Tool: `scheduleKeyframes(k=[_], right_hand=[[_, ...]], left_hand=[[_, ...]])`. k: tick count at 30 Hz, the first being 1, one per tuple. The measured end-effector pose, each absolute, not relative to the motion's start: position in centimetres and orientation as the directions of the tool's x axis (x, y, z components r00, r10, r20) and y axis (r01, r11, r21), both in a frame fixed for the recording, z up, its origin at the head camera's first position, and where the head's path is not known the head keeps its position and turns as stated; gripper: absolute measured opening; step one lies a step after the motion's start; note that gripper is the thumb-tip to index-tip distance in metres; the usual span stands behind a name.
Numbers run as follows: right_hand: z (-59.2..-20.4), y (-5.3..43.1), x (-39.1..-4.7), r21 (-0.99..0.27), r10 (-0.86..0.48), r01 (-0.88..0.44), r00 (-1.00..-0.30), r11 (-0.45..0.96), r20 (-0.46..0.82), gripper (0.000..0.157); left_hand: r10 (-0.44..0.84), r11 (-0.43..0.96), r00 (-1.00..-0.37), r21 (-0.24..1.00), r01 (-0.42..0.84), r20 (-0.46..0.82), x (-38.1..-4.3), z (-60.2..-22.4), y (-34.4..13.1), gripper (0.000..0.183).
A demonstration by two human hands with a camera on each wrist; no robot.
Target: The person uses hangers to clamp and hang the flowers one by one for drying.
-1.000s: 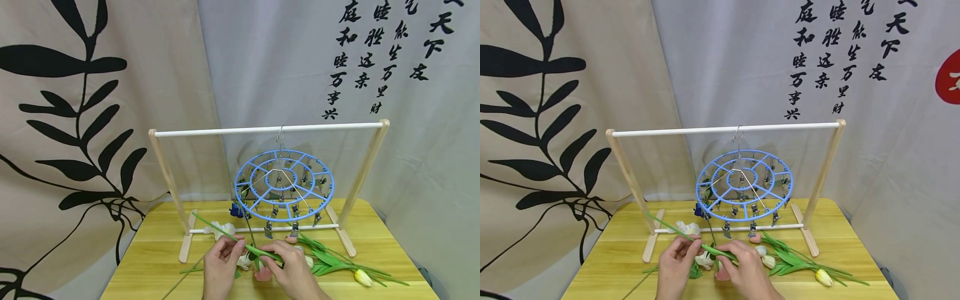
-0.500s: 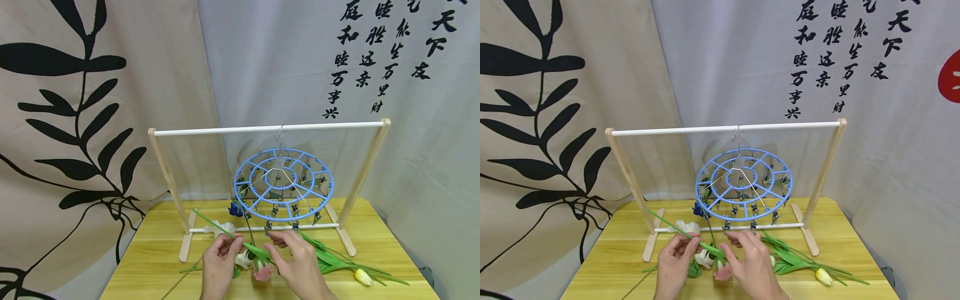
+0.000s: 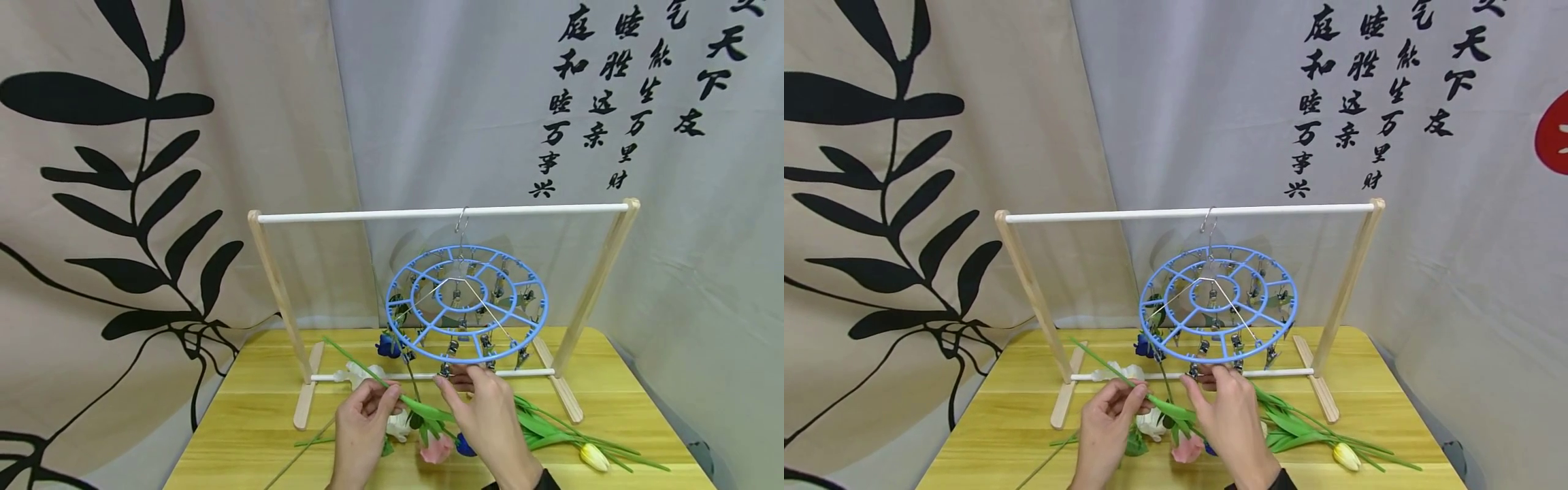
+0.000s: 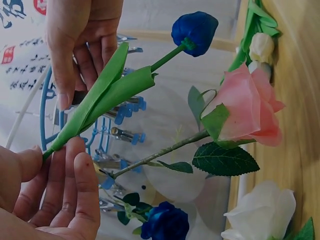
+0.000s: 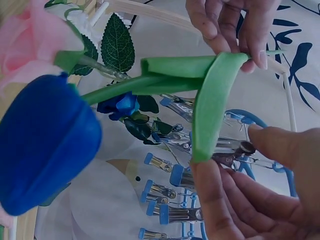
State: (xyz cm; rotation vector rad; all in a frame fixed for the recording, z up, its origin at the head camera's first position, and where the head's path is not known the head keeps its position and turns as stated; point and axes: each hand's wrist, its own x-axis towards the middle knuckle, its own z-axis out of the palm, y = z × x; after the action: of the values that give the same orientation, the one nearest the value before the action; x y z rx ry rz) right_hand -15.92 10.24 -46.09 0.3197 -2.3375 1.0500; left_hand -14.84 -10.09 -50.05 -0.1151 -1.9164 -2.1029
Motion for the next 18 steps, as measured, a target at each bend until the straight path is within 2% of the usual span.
scheduleKeyframes(k=[4,11,18], right_hand=[[-45.95,10.03,-16.42,-0.669,0.023,-0.391,-0.854,0.632,0.52,0.019],[-45.8,9.85,-16.77,-0.724,0.047,-0.369,-0.874,0.582,0.483,0.018],[-45.64,9.87,-16.69,-0.868,0.093,-0.299,-0.927,0.397,0.362,0.017]], left_hand=[[-0.14,-0.059,-0.957,0.963,0.263,0.253,-15.12,-50.18,-9.91,0.016],[-0.114,-0.061,-0.963,0.966,0.253,0.245,-15.44,-50.19,-9.78,0.011],[-0.095,-0.063,-0.978,0.979,0.193,0.187,-15.72,-50.06,-9.65,0.024]])
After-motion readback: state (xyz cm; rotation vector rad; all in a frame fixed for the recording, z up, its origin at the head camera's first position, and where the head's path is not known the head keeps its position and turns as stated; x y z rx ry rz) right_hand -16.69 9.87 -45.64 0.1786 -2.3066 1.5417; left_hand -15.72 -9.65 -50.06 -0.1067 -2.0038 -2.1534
